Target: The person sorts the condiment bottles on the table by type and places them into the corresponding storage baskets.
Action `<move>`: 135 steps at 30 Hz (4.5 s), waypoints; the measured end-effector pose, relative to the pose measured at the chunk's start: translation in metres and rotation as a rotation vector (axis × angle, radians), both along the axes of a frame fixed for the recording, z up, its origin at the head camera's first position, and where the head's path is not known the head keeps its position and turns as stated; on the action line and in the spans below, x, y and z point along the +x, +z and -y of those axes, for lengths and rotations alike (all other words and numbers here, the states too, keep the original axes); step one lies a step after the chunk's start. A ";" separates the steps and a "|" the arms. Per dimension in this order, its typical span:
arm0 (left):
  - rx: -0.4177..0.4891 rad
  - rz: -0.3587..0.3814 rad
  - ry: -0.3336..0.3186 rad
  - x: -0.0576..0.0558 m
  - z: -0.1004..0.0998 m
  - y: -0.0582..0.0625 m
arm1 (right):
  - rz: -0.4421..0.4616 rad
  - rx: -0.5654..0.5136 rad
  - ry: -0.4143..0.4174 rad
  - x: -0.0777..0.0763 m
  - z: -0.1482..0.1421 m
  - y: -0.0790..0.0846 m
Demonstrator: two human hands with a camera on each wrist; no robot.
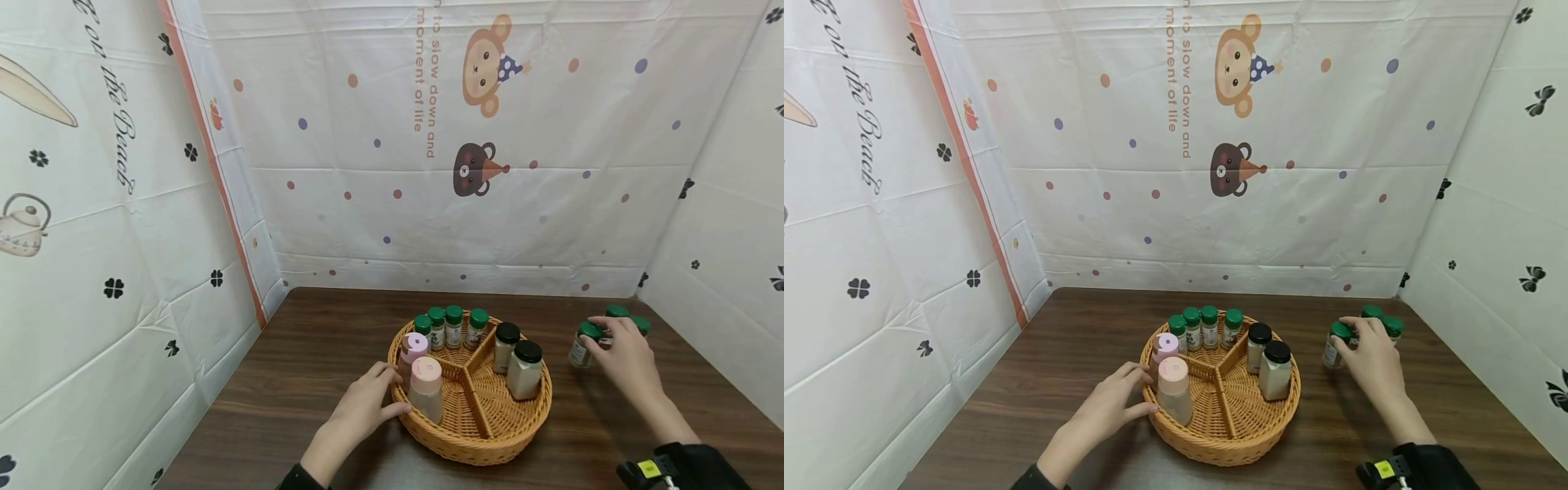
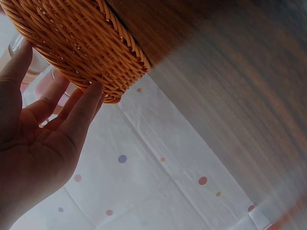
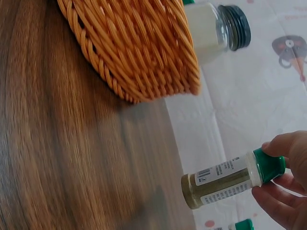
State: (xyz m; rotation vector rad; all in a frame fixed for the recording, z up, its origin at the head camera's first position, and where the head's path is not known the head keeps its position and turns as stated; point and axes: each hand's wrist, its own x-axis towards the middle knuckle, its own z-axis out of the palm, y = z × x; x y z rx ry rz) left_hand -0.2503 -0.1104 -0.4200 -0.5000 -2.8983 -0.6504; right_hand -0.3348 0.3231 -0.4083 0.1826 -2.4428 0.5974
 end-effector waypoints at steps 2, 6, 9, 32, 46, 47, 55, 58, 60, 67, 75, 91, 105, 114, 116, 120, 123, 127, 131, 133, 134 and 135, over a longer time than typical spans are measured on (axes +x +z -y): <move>0.000 0.003 0.001 0.000 0.000 0.000 | -0.006 -0.001 0.019 0.001 0.004 0.001; 0.004 0.016 0.006 0.000 0.000 0.000 | -0.014 -0.003 0.046 0.002 0.010 0.003; 0.006 0.025 0.009 -0.001 0.000 0.000 | -0.023 0.002 0.056 0.001 0.014 0.006; 0.018 0.024 0.011 0.001 0.001 0.001 | -0.093 -0.016 0.120 0.002 0.045 0.035; 0.008 0.022 0.010 0.000 -0.001 0.000 | -0.107 -0.039 0.176 -0.003 0.068 0.058; 0.008 0.024 0.011 0.000 -0.001 0.000 | -0.112 -0.041 0.184 -0.004 0.070 0.060; 0.006 0.032 0.020 0.000 -0.002 0.001 | -0.103 -0.059 0.221 -0.008 0.090 0.072; 0.007 0.038 0.024 -0.001 -0.002 0.000 | -0.111 -0.070 0.238 -0.009 0.098 0.075; 0.008 0.038 0.024 -0.001 -0.002 0.000 | -0.119 -0.076 0.246 -0.010 0.104 0.077; 0.009 0.037 0.021 -0.001 -0.001 0.000 | -0.110 -0.083 0.291 -0.015 0.126 0.074; 0.010 0.034 0.016 0.000 -0.002 0.001 | -0.074 -0.086 0.351 -0.018 0.146 0.061; 0.013 0.047 0.030 -0.002 -0.001 -0.001 | -0.073 -0.025 0.360 -0.020 0.163 0.045; 0.007 0.034 0.015 -0.001 -0.003 0.000 | -0.023 0.036 0.281 -0.026 0.165 0.026; 0.005 0.023 0.009 0.000 -0.004 0.000 | -0.038 0.209 0.225 -0.024 0.163 0.019; 0.006 0.026 0.010 0.000 -0.004 -0.001 | -0.055 0.269 0.214 -0.023 0.163 0.017; 0.009 0.033 0.014 0.000 -0.004 -0.002 | -0.108 0.349 0.203 -0.021 0.162 0.013; 0.015 0.032 0.010 0.000 -0.004 -0.002 | -0.144 0.369 0.210 -0.021 0.162 0.013; 0.023 0.031 0.009 -0.001 -0.002 -0.001 | -0.151 0.392 0.223 -0.021 0.163 0.015; 0.022 0.023 0.018 -0.001 0.000 -0.002 | -0.119 0.411 0.233 -0.019 0.164 0.017; 0.021 0.017 0.018 -0.001 0.001 -0.003 | -0.104 0.426 0.239 -0.018 0.163 0.017; 0.020 0.015 0.017 -0.001 0.001 -0.003 | -0.098 0.430 0.243 -0.018 0.163 0.017; 0.023 0.010 0.014 -0.001 0.001 -0.003 | -0.093 0.430 0.247 -0.017 0.163 0.016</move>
